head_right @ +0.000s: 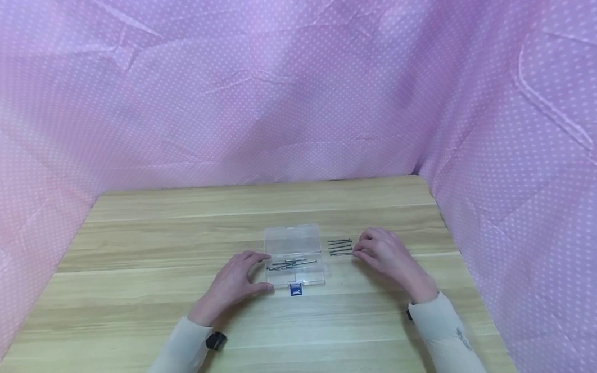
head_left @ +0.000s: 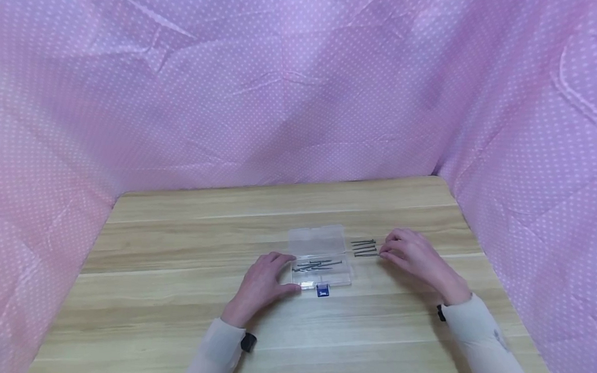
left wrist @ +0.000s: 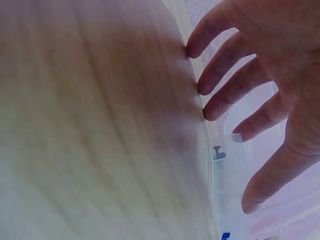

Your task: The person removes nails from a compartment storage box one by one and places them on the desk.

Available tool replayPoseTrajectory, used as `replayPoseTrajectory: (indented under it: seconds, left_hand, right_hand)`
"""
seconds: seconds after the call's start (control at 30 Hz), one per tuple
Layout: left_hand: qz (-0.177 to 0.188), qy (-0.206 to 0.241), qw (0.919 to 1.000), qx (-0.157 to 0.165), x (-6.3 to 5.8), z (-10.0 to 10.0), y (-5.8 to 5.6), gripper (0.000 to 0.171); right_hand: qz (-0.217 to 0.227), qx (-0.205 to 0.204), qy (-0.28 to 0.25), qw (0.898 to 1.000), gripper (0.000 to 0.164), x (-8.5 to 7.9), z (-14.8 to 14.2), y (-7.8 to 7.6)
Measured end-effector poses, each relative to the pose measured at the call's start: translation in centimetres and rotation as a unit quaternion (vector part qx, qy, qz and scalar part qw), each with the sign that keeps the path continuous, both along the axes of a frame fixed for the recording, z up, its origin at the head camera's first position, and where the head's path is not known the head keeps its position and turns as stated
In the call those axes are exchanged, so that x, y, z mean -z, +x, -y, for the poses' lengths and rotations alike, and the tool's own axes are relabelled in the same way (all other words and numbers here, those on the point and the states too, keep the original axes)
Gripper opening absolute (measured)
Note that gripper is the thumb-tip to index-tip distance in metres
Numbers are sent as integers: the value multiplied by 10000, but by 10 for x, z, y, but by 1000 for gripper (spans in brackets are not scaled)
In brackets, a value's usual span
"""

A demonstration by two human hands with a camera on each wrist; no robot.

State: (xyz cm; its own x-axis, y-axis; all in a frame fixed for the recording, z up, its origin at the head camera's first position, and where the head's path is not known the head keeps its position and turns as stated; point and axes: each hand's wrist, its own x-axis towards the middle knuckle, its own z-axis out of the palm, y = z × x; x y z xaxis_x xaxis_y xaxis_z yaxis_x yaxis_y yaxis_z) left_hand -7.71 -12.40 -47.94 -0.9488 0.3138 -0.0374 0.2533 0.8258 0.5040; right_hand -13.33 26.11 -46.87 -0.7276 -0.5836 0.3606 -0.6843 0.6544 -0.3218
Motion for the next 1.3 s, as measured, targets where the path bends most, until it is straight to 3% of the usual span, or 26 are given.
replayPoseTrajectory:
  seconds: [0.9,1.3]
  left_hand:
    - [41,3,10000,-32,1,0,0,73]
    - [108,106,9999,35,-1,3,2,72]
  right_hand:
    - [727,42,667,9951,4,10,13,-14]
    - [543,-69,708,9960,7,11,14,-13]
